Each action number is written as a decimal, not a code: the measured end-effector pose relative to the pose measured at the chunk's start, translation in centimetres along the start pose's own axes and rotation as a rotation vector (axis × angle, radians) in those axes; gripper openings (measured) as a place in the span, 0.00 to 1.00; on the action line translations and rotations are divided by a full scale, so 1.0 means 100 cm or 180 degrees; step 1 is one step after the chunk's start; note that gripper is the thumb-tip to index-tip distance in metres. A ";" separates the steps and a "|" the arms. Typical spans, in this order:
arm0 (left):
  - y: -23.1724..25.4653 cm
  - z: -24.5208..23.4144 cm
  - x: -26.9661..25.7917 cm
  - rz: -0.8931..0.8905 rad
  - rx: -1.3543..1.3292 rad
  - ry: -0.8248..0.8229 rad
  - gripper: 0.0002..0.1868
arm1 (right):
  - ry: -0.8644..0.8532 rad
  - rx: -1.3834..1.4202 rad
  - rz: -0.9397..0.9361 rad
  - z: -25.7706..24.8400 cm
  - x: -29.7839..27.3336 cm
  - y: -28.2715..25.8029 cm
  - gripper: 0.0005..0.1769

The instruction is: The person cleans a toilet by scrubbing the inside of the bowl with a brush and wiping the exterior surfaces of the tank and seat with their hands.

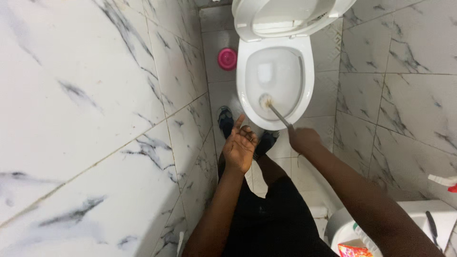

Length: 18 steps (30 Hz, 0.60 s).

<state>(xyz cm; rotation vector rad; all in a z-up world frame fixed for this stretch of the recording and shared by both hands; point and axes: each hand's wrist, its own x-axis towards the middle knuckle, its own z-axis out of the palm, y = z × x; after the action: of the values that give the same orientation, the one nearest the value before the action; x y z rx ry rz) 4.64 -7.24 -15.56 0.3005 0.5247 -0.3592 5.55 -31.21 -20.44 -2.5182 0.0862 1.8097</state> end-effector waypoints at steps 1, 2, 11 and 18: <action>-0.001 0.001 0.001 0.0011 0.0000 -0.0027 0.31 | 0.0213 -0.0201 -0.0137 -0.004 0.024 -0.002 0.32; -0.002 0.001 0.001 0.0059 0.0083 -0.0121 0.31 | 0.0424 -0.0405 -0.0274 -0.010 0.051 -0.007 0.36; 0.007 0.002 -0.012 0.0291 0.0206 -0.0301 0.32 | 0.0122 0.0047 0.0124 0.033 0.054 -0.022 0.32; 0.003 0.001 -0.017 0.0265 0.0253 -0.0168 0.32 | 0.0369 -0.0580 -0.0035 0.017 0.072 -0.026 0.32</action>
<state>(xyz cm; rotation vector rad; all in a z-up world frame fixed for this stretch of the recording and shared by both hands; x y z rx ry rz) 3.41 -6.59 -14.48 0.3874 0.4455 -0.3069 6.37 -28.67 -27.79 -2.7394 -0.0932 1.7405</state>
